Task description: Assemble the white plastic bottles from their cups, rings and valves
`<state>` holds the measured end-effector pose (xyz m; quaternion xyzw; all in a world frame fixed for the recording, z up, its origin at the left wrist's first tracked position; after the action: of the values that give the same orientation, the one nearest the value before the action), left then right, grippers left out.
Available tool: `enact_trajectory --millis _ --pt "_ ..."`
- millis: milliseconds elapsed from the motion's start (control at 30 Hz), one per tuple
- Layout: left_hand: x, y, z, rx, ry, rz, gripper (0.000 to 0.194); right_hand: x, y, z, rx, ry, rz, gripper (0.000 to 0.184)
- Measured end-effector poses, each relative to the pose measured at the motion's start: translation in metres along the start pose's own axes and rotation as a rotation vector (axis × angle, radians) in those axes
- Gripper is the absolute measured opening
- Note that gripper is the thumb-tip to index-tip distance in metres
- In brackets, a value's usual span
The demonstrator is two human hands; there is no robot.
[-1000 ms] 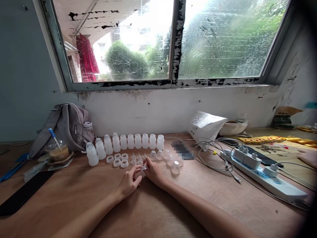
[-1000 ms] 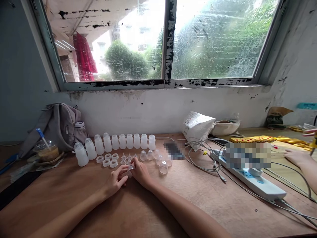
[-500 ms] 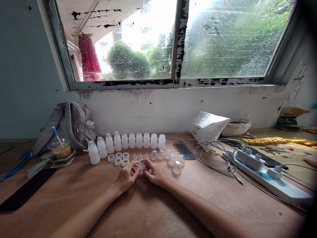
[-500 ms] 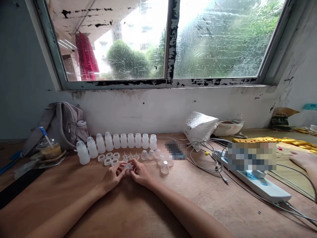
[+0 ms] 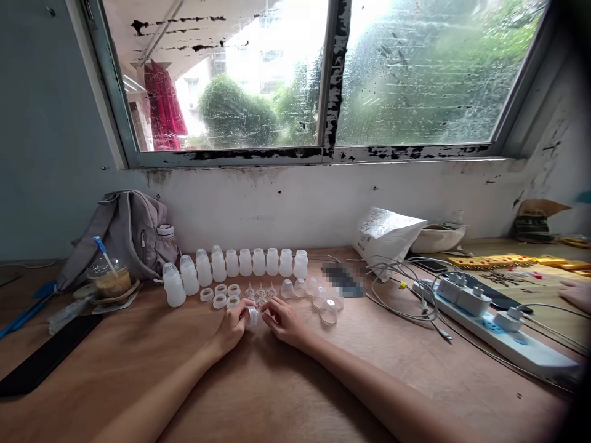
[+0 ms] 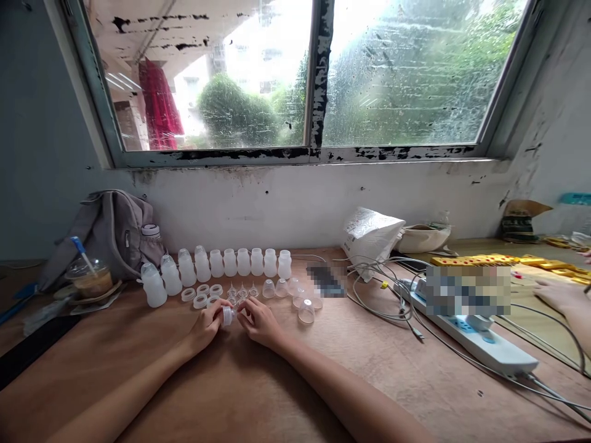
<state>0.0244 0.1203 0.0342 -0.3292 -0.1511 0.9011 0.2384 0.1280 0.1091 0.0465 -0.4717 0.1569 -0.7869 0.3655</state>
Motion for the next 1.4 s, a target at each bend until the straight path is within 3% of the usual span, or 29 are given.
enact_trajectory --millis 133,267,333,367,433,567,700,867,1033,1200,1400 --pt "0.000 0.002 -0.001 0.012 -0.078 -0.025 0.023 -0.001 0.000 -0.002 0.006 0.003 0.003 0.009" --pt "-0.007 -0.010 0.018 -0.109 -0.417 -0.152 0.027 -0.009 0.000 0.004 -0.069 -0.013 -0.012 0.010" --pt "0.007 -0.029 0.033 -0.162 -0.584 -0.059 0.028 -0.013 0.000 0.008 -0.116 -0.017 -0.026 0.010" --pt "0.021 -0.041 0.042 -0.168 -0.653 0.052 0.029 -0.015 0.000 0.010 -0.134 -0.021 -0.036 0.010" --pt "0.040 -0.067 0.055 -0.189 -0.696 0.156 0.034 -0.017 0.001 0.013 -0.156 -0.034 -0.058 0.009" --pt "0.068 -0.107 0.064 -0.200 -0.736 0.253 0.040 -0.018 0.001 0.014 -0.159 -0.042 -0.077 0.009" --pt "0.074 -0.119 0.064 -0.250 -0.762 0.261 0.029 -0.017 0.001 0.014 -0.160 -0.032 -0.077 0.009" --pt "0.051 -0.105 0.067 -0.345 -0.786 0.151 0.014 -0.018 0.001 0.018 -0.195 -0.025 -0.073 0.009" --pt "0.006 -0.062 0.080 -0.490 -0.652 -0.022 0.012 -0.028 0.002 0.024 -0.247 -0.078 -0.142 0.007" --pt "-0.034 -0.010 0.064 -0.378 -0.553 -0.247 0.010 -0.043 0.003 0.027 -0.286 -0.192 -0.237 0.007" --pt "-0.035 0.017 0.044 -0.281 -0.488 -0.305 0.012 -0.048 0.004 0.029 -0.316 -0.285 -0.268 0.008"
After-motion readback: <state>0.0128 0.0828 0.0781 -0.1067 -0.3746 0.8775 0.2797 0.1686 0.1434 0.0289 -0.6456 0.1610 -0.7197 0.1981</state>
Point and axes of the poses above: each hand's wrist, its own y-axis away from the middle knuckle, its own z-axis out of the back of the hand, x = y × z, the point moved 10 cm from there along -y, towards the middle knuckle, and after that the axes turned 15 degrees about -y, right-handed, at the moved point
